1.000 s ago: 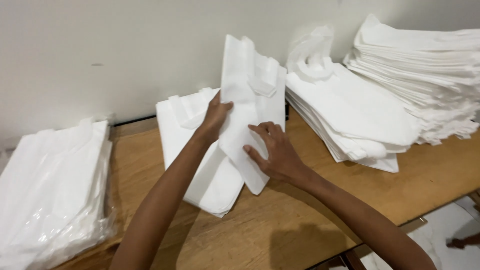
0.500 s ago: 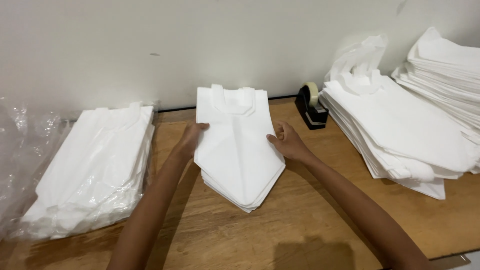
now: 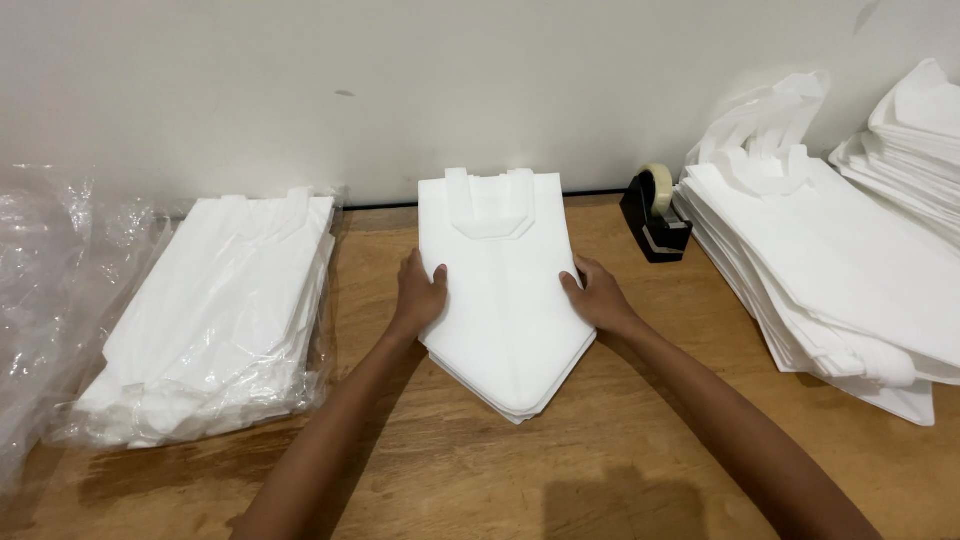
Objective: Folding white bags and organizing them into stacks on a workbench
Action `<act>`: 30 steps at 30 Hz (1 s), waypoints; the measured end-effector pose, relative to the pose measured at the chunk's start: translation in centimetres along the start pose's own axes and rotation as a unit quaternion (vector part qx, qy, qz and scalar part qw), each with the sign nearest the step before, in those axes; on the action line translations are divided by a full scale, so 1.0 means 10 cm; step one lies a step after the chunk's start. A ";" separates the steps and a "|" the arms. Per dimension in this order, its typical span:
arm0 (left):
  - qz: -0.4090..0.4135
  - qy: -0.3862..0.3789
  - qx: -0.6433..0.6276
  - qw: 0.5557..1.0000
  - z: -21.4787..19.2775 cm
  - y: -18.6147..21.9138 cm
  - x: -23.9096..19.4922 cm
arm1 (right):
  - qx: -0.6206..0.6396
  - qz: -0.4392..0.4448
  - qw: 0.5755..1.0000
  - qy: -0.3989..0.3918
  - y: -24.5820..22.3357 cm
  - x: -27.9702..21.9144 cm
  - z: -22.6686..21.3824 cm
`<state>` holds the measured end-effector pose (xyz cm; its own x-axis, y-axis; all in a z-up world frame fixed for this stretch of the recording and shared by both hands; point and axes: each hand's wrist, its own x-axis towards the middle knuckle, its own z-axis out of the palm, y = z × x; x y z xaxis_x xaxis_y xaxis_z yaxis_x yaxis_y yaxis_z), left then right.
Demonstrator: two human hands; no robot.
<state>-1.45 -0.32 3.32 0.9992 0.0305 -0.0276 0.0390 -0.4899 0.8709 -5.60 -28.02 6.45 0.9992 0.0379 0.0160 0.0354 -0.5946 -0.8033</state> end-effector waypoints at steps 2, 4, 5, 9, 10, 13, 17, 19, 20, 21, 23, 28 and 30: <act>-0.005 -0.006 -0.007 1.000 0.05 -0.03 -0.01 | -0.016 0.005 1.000 0.003 0.22 0.12 0.04; -0.010 -0.011 -0.014 1.000 0.08 -0.02 -0.02 | -0.032 0.010 0.999 0.006 0.28 0.16 0.06; -0.009 -0.014 -0.013 1.000 0.09 0.00 -0.03 | -0.037 0.011 0.999 0.005 0.24 0.14 0.05; -0.015 -0.018 0.068 0.997 0.15 -0.11 0.03 | -0.027 0.021 0.999 0.002 0.19 0.06 0.07; -0.014 -0.019 0.069 0.997 0.15 -0.12 0.04 | -0.027 0.021 0.999 0.003 0.21 0.07 0.08; -0.023 -0.020 0.077 0.997 0.17 -0.14 0.08 | -0.025 0.031 0.999 0.008 0.15 0.03 0.06; -0.035 -0.021 0.080 0.996 0.11 -0.06 0.12 | 0.022 0.034 0.999 -0.011 0.08 0.03 -0.06; -0.040 -0.018 0.085 0.995 0.05 0.10 0.06 | 0.051 0.040 0.998 -0.016 0.18 0.08 -0.12; -0.026 -0.005 0.084 0.996 0.01 0.21 0.00 | 0.044 0.037 0.998 -0.010 0.22 0.07 -0.15; -0.011 0.008 0.084 0.996 -0.02 0.32 -0.05 | 0.037 0.034 0.999 -0.004 0.27 0.06 -0.18; 0.004 0.025 0.103 0.994 0.02 0.43 -0.09 | 0.028 0.036 0.999 -0.003 0.17 -0.05 -0.28; 0.099 0.063 0.176 0.977 0.17 0.81 -0.26 | 0.035 0.032 0.999 0.014 -0.02 -0.37 -0.57; 0.162 0.057 0.228 0.958 0.32 0.85 -0.19 | 0.016 0.041 0.999 0.018 -0.09 -0.47 -0.71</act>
<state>-2.96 -7.31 9.17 0.9532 -0.1050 0.2836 -0.2447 -0.8189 0.5192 -10.21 -33.37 11.29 0.9988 -0.0382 -0.0298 -0.0463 -0.5682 -0.8216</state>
